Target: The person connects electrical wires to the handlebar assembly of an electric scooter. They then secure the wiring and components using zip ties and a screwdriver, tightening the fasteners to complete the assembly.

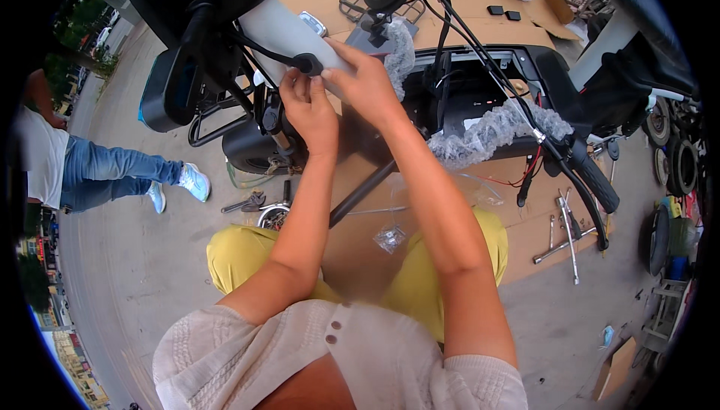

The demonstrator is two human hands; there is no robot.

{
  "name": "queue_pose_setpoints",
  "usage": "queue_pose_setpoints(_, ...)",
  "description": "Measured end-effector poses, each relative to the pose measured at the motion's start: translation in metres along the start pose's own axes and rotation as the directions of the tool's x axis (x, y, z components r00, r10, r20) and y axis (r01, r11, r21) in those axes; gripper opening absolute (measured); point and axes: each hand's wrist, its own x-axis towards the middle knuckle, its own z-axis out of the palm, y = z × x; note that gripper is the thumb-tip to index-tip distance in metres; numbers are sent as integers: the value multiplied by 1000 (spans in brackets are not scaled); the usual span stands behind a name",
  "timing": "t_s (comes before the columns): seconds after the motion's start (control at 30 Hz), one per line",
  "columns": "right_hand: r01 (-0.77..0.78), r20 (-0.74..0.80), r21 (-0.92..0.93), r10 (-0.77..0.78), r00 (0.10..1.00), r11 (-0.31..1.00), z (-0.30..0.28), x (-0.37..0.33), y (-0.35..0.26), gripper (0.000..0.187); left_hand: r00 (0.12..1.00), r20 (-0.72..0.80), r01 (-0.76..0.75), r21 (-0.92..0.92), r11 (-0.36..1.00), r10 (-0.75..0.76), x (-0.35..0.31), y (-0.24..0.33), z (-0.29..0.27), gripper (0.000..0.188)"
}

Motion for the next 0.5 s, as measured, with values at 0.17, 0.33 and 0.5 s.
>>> queue_pose_setpoints(0.17,-42,92,5,41,995,999,3,0,-16,56,994,51,102,-140,985,-95,1,-5,-7,43)
queue_pose_setpoints(0.33,-30,117,-115,44,992,993,-5,6,-20,59,972,231,71,-102,992,-46,4,-14,-11,43)
queue_pose_setpoints(0.5,-56,113,-85,65,991,995,10,0,-35,57,939,342,140,-274,951,-39,13,-28,-21,45)
